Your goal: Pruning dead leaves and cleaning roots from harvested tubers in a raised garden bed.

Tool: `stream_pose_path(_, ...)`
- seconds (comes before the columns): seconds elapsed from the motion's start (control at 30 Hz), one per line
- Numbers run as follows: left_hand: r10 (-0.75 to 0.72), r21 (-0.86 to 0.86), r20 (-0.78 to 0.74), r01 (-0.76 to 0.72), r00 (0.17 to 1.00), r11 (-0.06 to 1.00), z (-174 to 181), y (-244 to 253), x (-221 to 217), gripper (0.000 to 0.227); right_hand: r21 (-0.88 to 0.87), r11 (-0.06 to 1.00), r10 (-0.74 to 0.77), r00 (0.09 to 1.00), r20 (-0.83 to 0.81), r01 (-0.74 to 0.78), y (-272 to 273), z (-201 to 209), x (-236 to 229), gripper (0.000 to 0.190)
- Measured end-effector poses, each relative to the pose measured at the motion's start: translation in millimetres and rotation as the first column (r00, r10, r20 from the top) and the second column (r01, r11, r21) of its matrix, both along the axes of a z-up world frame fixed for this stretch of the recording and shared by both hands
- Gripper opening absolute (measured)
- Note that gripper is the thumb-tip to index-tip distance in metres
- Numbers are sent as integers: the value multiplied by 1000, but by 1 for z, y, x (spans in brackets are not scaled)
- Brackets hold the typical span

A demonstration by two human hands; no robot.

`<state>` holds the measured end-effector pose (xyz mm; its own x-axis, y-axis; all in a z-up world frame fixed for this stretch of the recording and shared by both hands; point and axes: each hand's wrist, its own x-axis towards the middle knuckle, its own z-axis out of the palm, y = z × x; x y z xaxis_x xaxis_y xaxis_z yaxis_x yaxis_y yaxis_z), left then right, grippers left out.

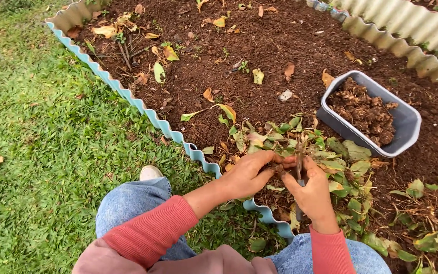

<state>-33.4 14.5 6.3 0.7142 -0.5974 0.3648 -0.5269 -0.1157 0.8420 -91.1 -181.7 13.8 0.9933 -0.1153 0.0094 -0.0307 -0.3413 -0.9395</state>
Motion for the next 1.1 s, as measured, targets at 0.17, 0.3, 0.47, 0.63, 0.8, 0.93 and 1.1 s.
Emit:
stream_pose_path(0.17,27,42,-94,-23,995,999,9,-1,-5,24,299,951,-84,996,-12,83,1,-33,4,23)
stream_pose_path(0.3,44,34,-179,-39,983,999,11,-1,-6,23,478,878,-73,993,95,19,3,-53,4,17)
stream_pose_path(0.47,-41,-19,-443,36,896,999,-2,-1,0,24,530,827,-205,978,-24,187,2,-64,14,17)
stream_pose_path(0.63,-156,-179,-638,52,754,982,1,1,3,29,384,882,-279,959,-39,272,-3,-62,19,9)
stream_pose_path(0.8,-147,-172,-670,40,728,984,8,1,3,38,74,967,-245,969,1,244,2,-32,12,13)
stream_pose_path(0.93,-136,-149,-720,39,680,988,7,0,6,48,-134,969,-157,935,317,208,-2,-31,8,21)
stream_pose_path(1.1,-80,-134,-703,-21,707,991,-4,4,12,35,66,965,-260,955,144,253,-10,-30,10,16)
